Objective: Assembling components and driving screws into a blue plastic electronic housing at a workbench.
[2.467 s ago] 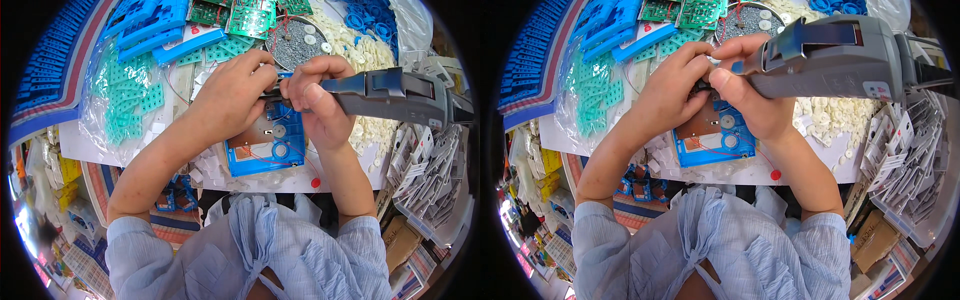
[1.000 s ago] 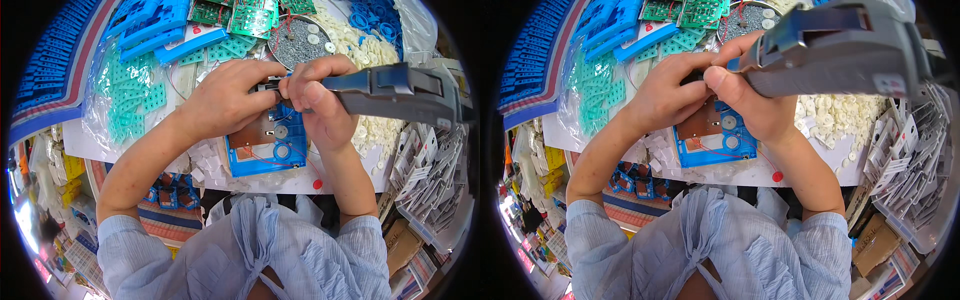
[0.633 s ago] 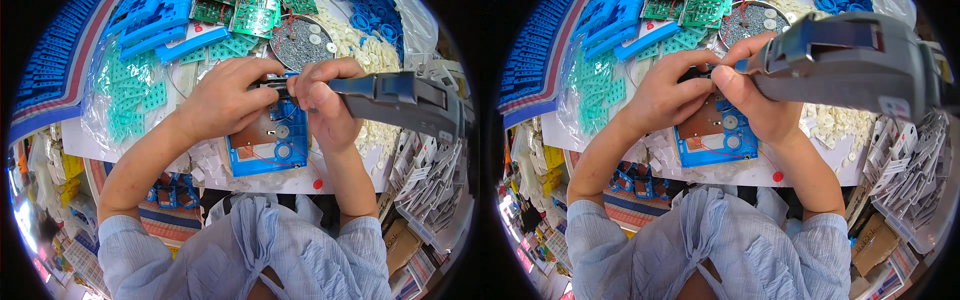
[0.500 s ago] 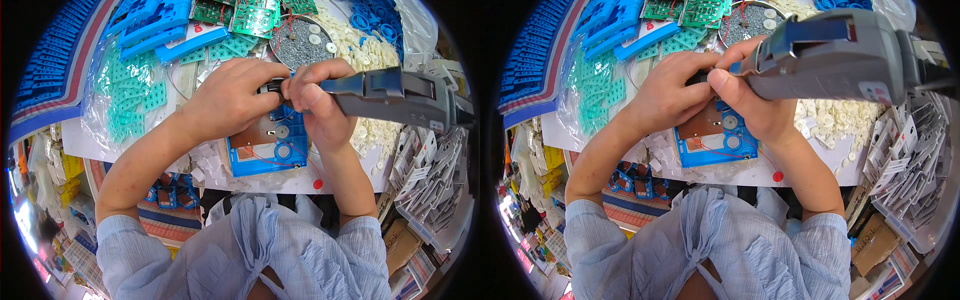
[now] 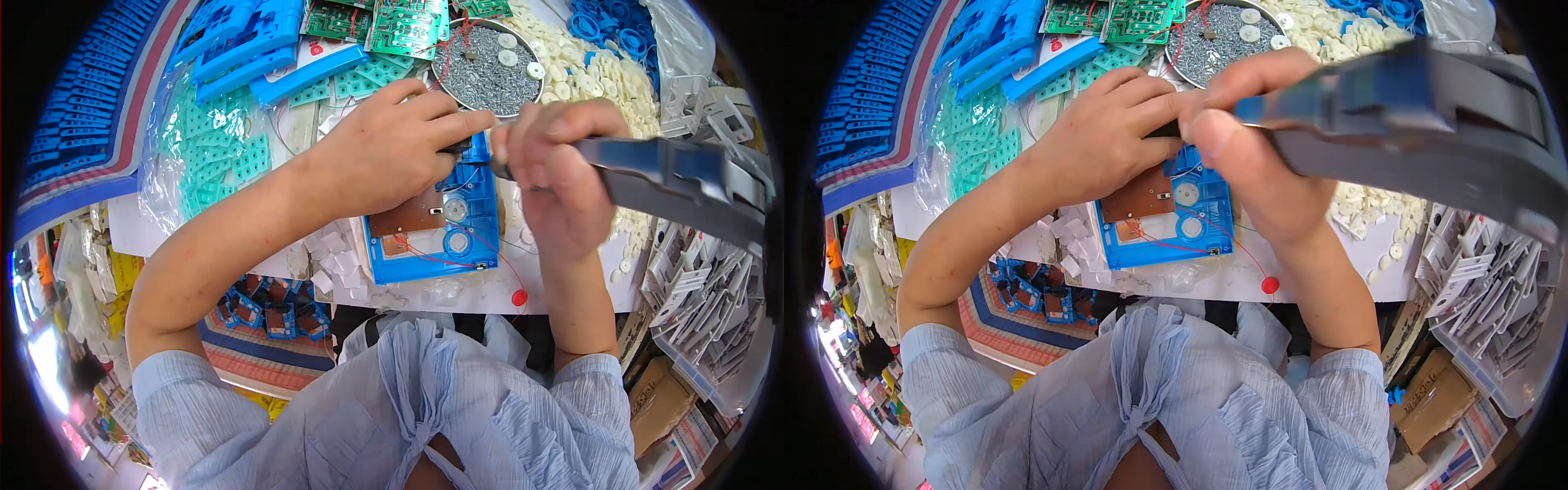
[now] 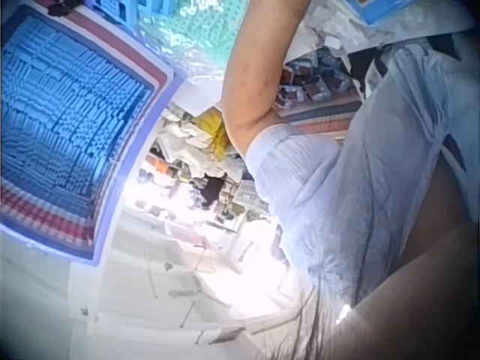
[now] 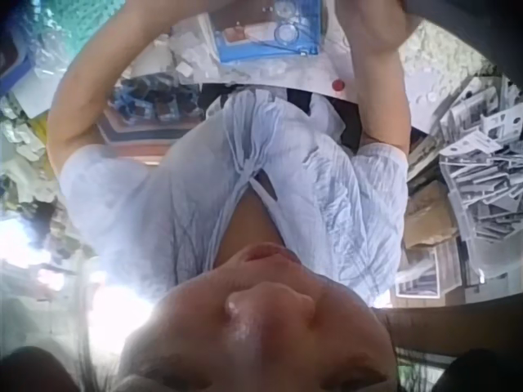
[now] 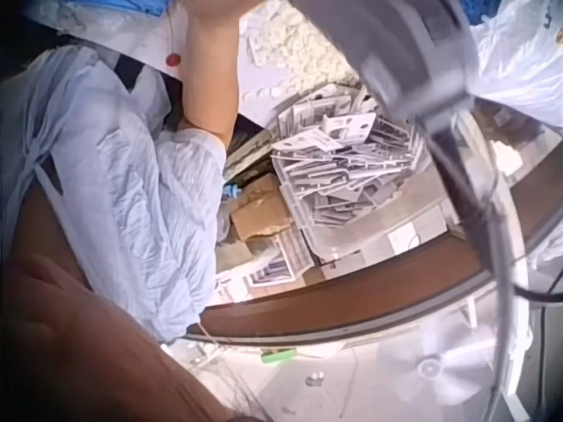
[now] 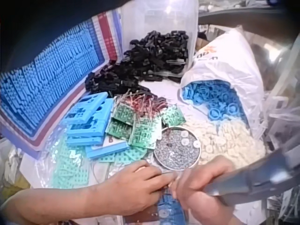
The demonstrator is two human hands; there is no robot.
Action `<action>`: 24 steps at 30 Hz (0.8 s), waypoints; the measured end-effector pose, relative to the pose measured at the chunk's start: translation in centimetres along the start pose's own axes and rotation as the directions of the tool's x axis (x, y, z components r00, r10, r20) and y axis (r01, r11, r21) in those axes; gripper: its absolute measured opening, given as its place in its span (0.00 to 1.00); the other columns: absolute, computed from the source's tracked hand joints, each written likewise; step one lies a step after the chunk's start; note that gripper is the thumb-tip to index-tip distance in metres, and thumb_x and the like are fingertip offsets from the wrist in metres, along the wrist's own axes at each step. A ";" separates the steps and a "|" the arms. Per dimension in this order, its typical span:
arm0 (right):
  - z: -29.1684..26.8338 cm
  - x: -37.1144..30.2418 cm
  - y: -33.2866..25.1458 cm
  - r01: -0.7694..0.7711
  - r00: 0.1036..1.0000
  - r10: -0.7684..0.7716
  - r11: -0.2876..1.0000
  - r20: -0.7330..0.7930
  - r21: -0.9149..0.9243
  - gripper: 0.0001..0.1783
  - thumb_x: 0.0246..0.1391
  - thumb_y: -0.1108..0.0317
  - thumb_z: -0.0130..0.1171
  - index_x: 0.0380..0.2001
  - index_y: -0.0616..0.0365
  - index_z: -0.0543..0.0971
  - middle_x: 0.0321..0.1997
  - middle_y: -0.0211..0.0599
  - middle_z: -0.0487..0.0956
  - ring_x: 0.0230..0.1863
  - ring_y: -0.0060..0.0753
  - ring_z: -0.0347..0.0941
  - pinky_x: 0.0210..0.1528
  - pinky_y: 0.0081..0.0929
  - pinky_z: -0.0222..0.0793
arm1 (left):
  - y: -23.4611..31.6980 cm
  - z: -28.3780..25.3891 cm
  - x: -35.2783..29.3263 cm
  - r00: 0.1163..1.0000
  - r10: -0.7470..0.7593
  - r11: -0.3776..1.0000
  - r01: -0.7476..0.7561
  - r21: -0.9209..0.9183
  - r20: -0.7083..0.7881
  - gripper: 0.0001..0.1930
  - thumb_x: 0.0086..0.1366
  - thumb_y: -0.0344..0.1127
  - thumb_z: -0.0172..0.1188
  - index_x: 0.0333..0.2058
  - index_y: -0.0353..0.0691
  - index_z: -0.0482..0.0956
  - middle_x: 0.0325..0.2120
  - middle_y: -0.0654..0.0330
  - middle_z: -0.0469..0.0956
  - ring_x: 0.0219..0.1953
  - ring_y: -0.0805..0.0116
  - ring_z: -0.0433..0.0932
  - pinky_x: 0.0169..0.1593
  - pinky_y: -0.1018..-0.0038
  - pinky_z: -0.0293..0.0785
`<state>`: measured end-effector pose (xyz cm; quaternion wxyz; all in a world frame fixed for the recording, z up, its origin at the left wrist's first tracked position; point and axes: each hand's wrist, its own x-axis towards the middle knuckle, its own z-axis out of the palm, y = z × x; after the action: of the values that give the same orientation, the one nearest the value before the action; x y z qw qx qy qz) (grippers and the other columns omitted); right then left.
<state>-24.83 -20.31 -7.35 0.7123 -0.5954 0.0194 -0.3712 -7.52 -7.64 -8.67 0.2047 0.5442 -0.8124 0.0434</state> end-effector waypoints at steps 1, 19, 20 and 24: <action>-0.2 0.2 -0.7 0.023 0.999 -0.024 1.000 0.032 0.006 0.12 0.57 0.69 0.65 0.41 0.60 0.74 0.31 0.34 0.74 0.29 0.25 0.69 0.37 0.29 0.69 | 0.1 0.2 0.0 1.000 -0.009 1.000 0.009 0.003 0.017 0.08 0.53 0.35 0.63 0.31 0.42 0.85 0.53 0.60 0.79 0.52 0.60 0.77 0.58 0.61 0.71; -2.8 -0.7 -3.3 0.005 0.993 -0.010 0.999 0.115 0.041 0.13 0.62 0.60 0.61 0.45 0.51 0.72 0.25 0.23 0.66 0.27 0.21 0.60 0.38 0.30 0.63 | -1.4 0.4 0.9 0.989 0.083 0.996 -0.079 -0.035 0.121 0.09 0.61 0.34 0.60 0.39 0.40 0.83 0.56 0.64 0.78 0.57 0.62 0.74 0.66 0.60 0.65; -2.7 -0.7 -3.4 0.006 0.994 -0.010 0.999 0.110 0.032 0.13 0.62 0.60 0.61 0.45 0.51 0.72 0.25 0.23 0.66 0.27 0.21 0.60 0.38 0.30 0.63 | -1.5 0.2 0.9 0.987 0.084 0.996 -0.077 -0.051 0.137 0.11 0.62 0.34 0.60 0.42 0.40 0.83 0.55 0.63 0.78 0.57 0.62 0.74 0.66 0.61 0.65; -2.5 -0.4 -3.3 0.012 0.994 -0.013 1.000 0.107 0.009 0.14 0.62 0.59 0.62 0.45 0.51 0.73 0.25 0.23 0.66 0.26 0.21 0.60 0.39 0.30 0.63 | -1.1 0.0 1.0 0.992 0.007 0.997 0.003 -0.075 0.129 0.15 0.62 0.31 0.58 0.48 0.40 0.81 0.53 0.62 0.78 0.56 0.61 0.73 0.66 0.62 0.65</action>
<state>-27.96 -22.28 -5.40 0.7125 -0.6114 -0.0243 -0.3433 -6.86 -8.90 -8.45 0.1723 0.5370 -0.8255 -0.0222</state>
